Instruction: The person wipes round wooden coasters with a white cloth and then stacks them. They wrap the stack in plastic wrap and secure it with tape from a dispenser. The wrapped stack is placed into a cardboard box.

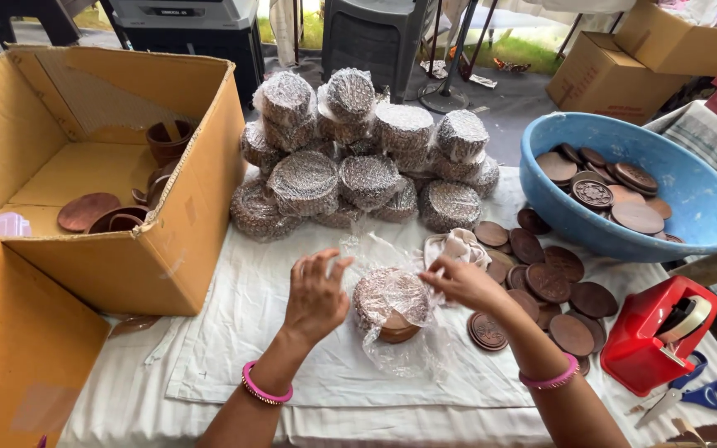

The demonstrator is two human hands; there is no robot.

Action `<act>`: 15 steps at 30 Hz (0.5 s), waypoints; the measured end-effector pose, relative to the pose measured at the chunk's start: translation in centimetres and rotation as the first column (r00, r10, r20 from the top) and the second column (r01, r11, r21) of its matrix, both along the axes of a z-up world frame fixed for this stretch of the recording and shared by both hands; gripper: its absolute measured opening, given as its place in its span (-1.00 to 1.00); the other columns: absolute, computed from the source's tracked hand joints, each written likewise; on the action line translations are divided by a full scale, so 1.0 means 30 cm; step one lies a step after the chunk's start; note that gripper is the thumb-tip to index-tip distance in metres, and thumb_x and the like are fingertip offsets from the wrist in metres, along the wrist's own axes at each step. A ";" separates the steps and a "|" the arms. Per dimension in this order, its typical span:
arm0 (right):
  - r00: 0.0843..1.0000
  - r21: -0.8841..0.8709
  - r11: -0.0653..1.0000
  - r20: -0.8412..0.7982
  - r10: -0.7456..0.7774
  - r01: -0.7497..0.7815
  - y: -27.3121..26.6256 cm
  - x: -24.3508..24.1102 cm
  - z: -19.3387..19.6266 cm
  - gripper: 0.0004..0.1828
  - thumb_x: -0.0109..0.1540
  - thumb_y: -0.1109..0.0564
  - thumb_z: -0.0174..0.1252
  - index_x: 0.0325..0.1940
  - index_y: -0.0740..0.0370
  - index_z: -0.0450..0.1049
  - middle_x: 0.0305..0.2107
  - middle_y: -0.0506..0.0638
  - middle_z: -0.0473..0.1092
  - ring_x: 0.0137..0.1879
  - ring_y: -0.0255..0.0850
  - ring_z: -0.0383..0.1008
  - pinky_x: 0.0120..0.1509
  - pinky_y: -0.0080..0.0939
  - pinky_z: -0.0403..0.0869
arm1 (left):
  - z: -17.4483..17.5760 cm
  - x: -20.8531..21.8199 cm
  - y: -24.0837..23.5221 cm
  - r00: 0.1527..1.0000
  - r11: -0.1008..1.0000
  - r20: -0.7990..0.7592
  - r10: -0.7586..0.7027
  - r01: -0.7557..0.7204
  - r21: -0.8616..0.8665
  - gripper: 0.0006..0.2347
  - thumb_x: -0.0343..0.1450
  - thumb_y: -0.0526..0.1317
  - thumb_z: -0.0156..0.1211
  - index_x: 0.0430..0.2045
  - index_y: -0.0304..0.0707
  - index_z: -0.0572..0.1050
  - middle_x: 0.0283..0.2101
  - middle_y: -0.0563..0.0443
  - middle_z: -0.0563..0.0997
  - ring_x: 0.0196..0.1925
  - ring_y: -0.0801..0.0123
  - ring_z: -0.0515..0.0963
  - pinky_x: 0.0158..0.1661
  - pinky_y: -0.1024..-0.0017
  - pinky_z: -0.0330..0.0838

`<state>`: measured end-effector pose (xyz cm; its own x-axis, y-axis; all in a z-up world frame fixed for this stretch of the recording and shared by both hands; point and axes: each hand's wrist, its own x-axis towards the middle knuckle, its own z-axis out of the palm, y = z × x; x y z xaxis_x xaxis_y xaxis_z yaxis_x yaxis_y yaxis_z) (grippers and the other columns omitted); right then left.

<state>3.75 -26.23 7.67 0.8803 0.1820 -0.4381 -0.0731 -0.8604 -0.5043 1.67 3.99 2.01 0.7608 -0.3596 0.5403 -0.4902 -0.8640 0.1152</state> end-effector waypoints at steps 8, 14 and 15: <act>0.992 0.583 0.803 -0.052 -0.114 0.122 0.004 0.236 -0.260 -0.19 0.18 -0.01 0.32 0.42 0.35 0.20 0.09 0.19 0.47 0.12 -0.17 0.55 0.23 -0.15 0.53 | -0.128 0.141 -0.032 0.813 0.915 -0.582 0.010 -0.242 -0.323 -0.63 0.41 -0.03 0.27 0.04 -0.17 0.50 -0.06 0.01 0.65 -0.06 0.29 0.67 0.01 0.27 0.51; 0.981 0.757 0.627 -0.182 -0.066 0.183 0.093 0.272 -0.244 -0.14 0.09 0.23 0.39 0.41 0.41 0.19 0.00 0.25 0.52 0.05 -0.15 0.58 0.20 -0.21 0.54 | -0.170 0.261 -0.072 0.664 0.717 -0.694 -0.280 -0.336 -0.611 -0.58 0.29 -0.17 0.40 0.02 -0.26 0.52 -0.17 -0.03 0.69 -0.18 0.40 0.68 -0.14 0.43 0.54; 0.973 0.770 0.599 -0.221 -0.072 0.219 0.105 0.274 -0.231 -0.21 0.09 0.25 0.38 0.36 0.41 0.25 -0.05 0.22 0.55 0.01 -0.17 0.61 0.18 -0.23 0.56 | -0.189 0.282 -0.082 0.651 0.640 -0.670 -0.358 -0.352 -0.684 -0.60 0.26 -0.25 0.41 -0.01 -0.29 0.54 -0.22 -0.03 0.70 -0.22 0.43 0.67 -0.17 0.48 0.53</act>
<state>11.95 -23.09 0.73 0.8625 0.3948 -0.3166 -0.2985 -0.1082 -0.9483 10.13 1.53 -3.65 0.9851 -0.1346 -0.1068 0.0624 -0.2989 0.9522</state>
